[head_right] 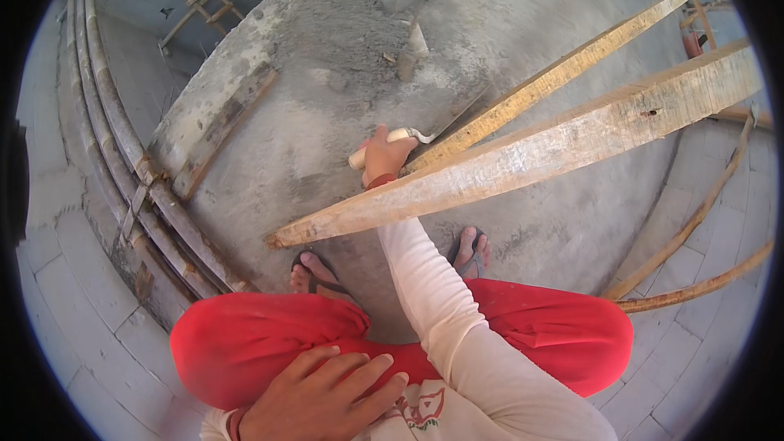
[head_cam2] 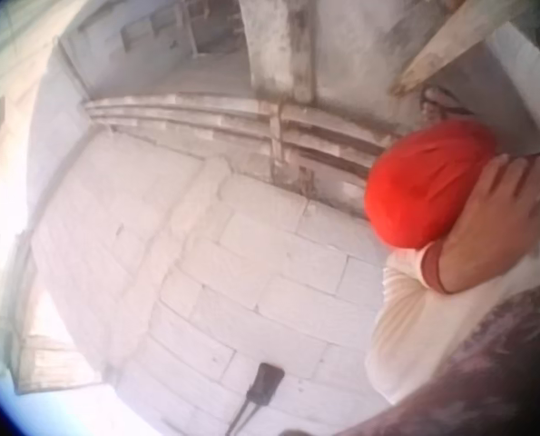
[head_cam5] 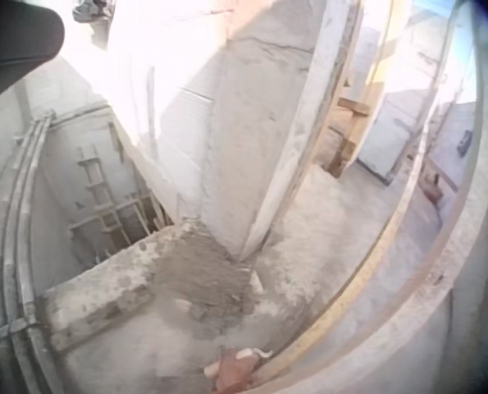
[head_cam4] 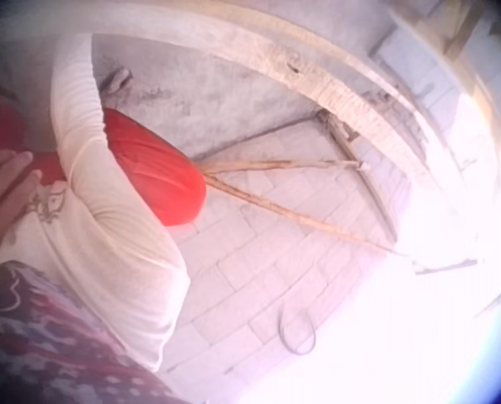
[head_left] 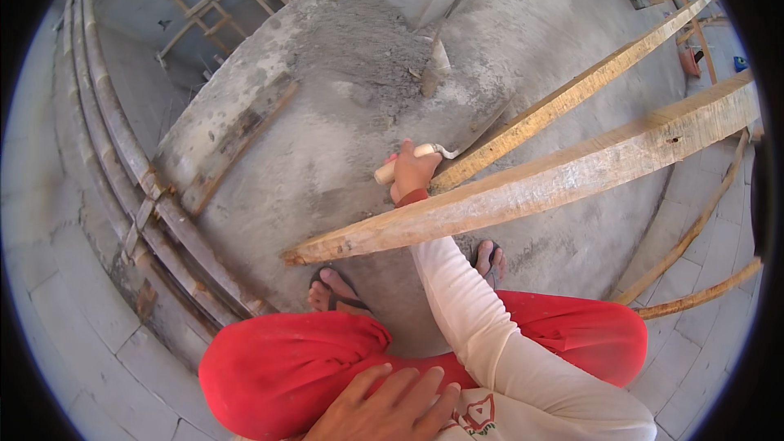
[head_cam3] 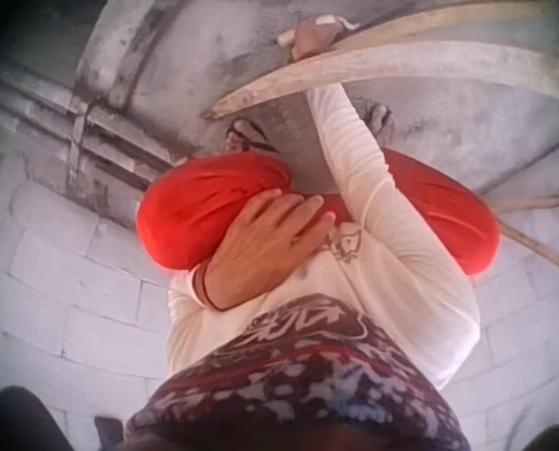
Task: The person applies wet plaster or cement to a wall and floor area using a trowel, spreading and smoothing the material over the surface.
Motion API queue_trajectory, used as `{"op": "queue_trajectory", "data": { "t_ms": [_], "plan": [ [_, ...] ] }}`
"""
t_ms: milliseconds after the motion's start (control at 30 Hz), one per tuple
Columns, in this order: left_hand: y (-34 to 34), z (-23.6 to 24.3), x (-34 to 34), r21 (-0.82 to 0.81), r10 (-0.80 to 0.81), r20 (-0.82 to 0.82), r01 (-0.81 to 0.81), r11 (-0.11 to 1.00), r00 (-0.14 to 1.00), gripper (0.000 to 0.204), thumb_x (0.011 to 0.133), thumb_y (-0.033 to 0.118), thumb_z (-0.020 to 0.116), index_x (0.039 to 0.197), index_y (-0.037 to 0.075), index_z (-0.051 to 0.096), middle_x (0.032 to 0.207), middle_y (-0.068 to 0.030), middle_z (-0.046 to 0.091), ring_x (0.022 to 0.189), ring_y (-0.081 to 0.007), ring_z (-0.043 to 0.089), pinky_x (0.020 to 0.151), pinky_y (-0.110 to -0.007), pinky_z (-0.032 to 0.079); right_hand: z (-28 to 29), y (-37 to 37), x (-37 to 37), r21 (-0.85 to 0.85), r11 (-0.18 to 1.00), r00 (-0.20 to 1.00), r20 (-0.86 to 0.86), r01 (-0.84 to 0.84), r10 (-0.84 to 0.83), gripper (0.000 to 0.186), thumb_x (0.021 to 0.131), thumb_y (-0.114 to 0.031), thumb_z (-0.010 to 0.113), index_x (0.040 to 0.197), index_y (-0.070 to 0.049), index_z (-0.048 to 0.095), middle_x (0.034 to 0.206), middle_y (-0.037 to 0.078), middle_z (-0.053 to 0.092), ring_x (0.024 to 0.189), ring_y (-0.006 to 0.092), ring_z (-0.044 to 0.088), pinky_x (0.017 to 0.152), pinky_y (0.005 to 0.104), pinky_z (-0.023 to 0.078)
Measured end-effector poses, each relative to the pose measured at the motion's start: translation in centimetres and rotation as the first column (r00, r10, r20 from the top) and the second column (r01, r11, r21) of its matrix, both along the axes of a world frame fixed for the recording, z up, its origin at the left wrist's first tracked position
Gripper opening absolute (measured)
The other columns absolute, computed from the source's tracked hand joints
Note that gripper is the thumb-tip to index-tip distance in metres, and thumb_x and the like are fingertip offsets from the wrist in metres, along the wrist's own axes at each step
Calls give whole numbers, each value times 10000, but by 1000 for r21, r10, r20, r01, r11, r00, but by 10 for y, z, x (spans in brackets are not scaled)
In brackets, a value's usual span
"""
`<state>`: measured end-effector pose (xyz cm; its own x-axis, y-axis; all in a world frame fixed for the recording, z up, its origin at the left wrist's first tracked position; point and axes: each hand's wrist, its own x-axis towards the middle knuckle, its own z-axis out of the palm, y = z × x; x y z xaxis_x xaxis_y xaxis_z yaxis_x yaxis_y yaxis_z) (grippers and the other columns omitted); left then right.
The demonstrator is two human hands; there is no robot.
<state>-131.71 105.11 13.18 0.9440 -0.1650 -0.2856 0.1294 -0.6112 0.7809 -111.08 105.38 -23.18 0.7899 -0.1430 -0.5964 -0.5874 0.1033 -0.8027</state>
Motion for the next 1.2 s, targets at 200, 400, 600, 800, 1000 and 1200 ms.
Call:
{"op": "queue_trajectory", "data": {
  "t_ms": [200, 400, 600, 800, 1000, 1200],
  "plan": [
    [-2, 0, -1, 7, -28, 27, 28, 1000, 999, 422, 940, 197, 574, 1341, 72, 623, 1333, -107, 622, 1218, -272, 576, 1096, -459, 409, 3, 11, -43, 376, 816, 881, 5, -440, 473, 254, 945, -20, 631, 1094, -69, 432, 854, 88, 577, 575, 184, 577, 514, 359, 527],
    [-4, 4, -1, 37, -24, 17, 23, 999, 1000, 427, 941, 197, 572, 1346, 69, 618, 1341, -115, 615, 1228, -276, 573, 1094, -462, 415, 16, -8, -38, 214, 919, 943, 37, -331, 331, 250, 920, -23, 627, 1098, -73, 459, 775, 63, 555, 562, 154, 562, 470, 342, 504],
    [-5, 4, -8, 45, -4, 10, 4, 999, 1000, 418, 945, 211, 578, 1337, 71, 621, 1339, -117, 613, 1234, -280, 571, 1097, -460, 412, 27, -36, 39, 31, 918, 918, -3, -396, 396, 144, 921, -36, 591, 1023, -70, 494, 752, 51, 546, 515, 153, 537, 435, 340, 485],
    [-10, 3, -7, 41, 5, 27, -6, 999, 1000, 395, 946, 219, 584, 1312, 77, 634, 1325, -107, 617, 1219, -267, 577, 1088, -452, 408, 42, -26, 25, -160, 634, 646, -34, -757, 763, 209, 908, -84, 624, 1036, 13, 490, 698, 122, 595, 505, 207, 611, 428, 385, 500],
    [-12, 0, -2, 29, -16, 34, 15, 999, 999, 371, 951, 228, 590, 1291, 87, 638, 1321, -99, 620, 1213, -259, 580, 1076, -449, 408, 51, -26, -9, -316, 448, 485, -47, -836, 873, 305, 885, -122, 656, 1092, 39, 500, 824, 207, 663, 531, 275, 669, 485, 432, 531],
    [-17, -4, 3, -8, -11, 33, 11, 1000, 999, 366, 968, 245, 592, 1295, 86, 633, 1321, -101, 622, 1212, -258, 580, 1064, -450, 413, 29, -56, -14, -468, 452, 499, 27, -759, 866, 188, 893, -116, 644, 1011, -30, 526, 663, 78, 617, 521, 187, 641, 461, 368, 502]
  ]
}}
